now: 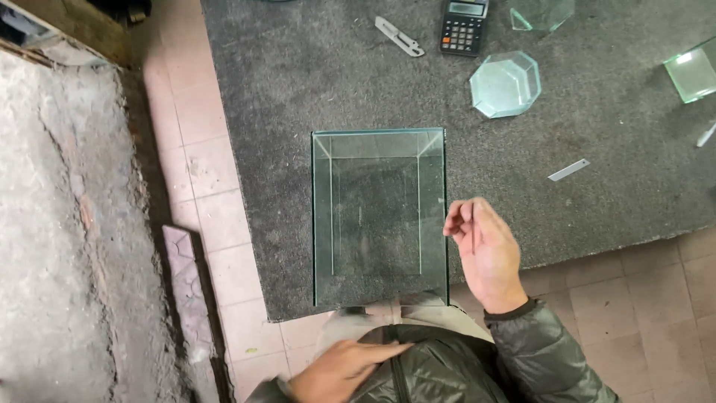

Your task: Using a small blade to scrape off excess silicone or glue from the seams of a glass aquarium.

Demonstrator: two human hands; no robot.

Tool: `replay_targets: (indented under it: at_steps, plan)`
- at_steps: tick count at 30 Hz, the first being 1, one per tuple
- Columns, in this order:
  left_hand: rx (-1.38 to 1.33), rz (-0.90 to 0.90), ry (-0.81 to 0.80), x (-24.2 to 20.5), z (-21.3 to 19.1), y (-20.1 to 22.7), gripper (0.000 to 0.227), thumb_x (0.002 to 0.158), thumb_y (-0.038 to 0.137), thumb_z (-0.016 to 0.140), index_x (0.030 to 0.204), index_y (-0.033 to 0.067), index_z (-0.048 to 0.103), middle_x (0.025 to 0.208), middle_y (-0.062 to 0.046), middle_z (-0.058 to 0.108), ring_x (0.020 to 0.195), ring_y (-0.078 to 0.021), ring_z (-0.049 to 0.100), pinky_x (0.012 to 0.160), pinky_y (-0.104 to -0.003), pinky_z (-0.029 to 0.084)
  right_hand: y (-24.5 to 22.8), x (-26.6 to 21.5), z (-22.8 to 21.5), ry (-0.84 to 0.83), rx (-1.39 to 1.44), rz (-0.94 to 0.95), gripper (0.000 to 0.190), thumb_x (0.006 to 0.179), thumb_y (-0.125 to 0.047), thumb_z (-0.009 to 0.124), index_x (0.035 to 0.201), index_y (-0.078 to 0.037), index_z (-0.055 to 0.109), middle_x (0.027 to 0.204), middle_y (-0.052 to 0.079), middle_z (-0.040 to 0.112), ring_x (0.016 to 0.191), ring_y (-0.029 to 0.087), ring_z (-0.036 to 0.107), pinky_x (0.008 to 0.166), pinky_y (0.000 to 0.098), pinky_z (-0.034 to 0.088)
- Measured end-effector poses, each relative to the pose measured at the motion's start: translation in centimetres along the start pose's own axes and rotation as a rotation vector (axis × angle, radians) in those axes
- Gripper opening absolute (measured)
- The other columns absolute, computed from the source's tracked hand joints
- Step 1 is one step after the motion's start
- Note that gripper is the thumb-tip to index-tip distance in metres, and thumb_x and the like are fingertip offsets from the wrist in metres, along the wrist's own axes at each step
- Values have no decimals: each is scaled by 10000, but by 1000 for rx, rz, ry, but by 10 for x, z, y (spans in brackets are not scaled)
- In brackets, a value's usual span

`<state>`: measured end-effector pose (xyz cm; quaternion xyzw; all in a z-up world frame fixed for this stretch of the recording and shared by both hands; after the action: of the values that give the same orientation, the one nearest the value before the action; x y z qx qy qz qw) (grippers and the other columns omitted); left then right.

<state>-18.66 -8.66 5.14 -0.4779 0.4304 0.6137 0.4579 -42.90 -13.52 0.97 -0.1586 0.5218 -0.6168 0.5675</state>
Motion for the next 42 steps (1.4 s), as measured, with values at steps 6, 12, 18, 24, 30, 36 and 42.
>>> replay_targets:
  at_steps: [6,12,18,24,30,36,42]
  plan:
    - [-533,884,306,111,30,-93,532,1076,495,498,1369,194,823,1561,-101,740,1632,-203,458,1298,-418,307,-24,18,11,-72,-24,-92,323,1212,-243,428,948,-116,565,1050,101,646,878,244,598,849,385,523]
    - [-1558,1181,-172,166,-36,28,630,1054,284,592,1607,-3,498,1342,-226,687,1195,-351,715,1005,-460,627,-50,1,4,-101,-82,-112,339,1208,-231,402,907,-117,510,1008,106,605,867,250,561,834,389,487]
    - [-1788,1986,-751,133,-135,142,687,1221,375,396,1768,46,144,1844,-154,129,1721,-336,111,1454,-503,135,-35,-35,-25,-140,-155,-79,320,1182,-155,392,895,-82,512,948,149,628,827,285,604,803,422,502]
    - [-1661,1944,-712,128,-123,142,762,1164,496,387,1767,77,183,1853,-106,153,1733,-274,133,1450,-418,127,-28,-35,-45,-110,-203,1,371,1193,-205,450,873,-31,523,893,176,601,799,302,545,782,433,481]
    - [-1306,1370,43,152,-84,82,794,1210,422,255,613,74,647,491,-73,575,437,-186,561,574,-320,532,-28,-22,-45,-133,-186,21,367,1197,-212,428,905,-37,564,910,172,628,797,285,578,802,427,495]
    - [-910,1576,636,117,-124,156,801,1105,684,300,1699,150,361,1833,-153,270,1724,-334,217,1382,-590,163,-12,-18,-40,-150,-226,77,357,1187,-202,435,903,-21,552,930,179,623,818,308,556,785,446,481]
    - [-444,1252,777,164,-105,134,770,1100,449,224,1740,23,180,1831,-239,158,1707,-353,169,1350,-510,121,-8,-18,-54,-189,-232,105,347,1183,-189,428,896,-35,547,948,195,648,831,310,575,793,454,493]
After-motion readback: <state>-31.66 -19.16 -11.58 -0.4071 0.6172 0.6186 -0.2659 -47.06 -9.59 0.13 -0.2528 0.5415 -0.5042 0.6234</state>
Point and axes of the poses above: each hand's wrist, its own x-axis towards the middle knuckle, its own z-axis out of the palm, y = z × x, the point moved 4 cm from there along x, towards the middle knuckle
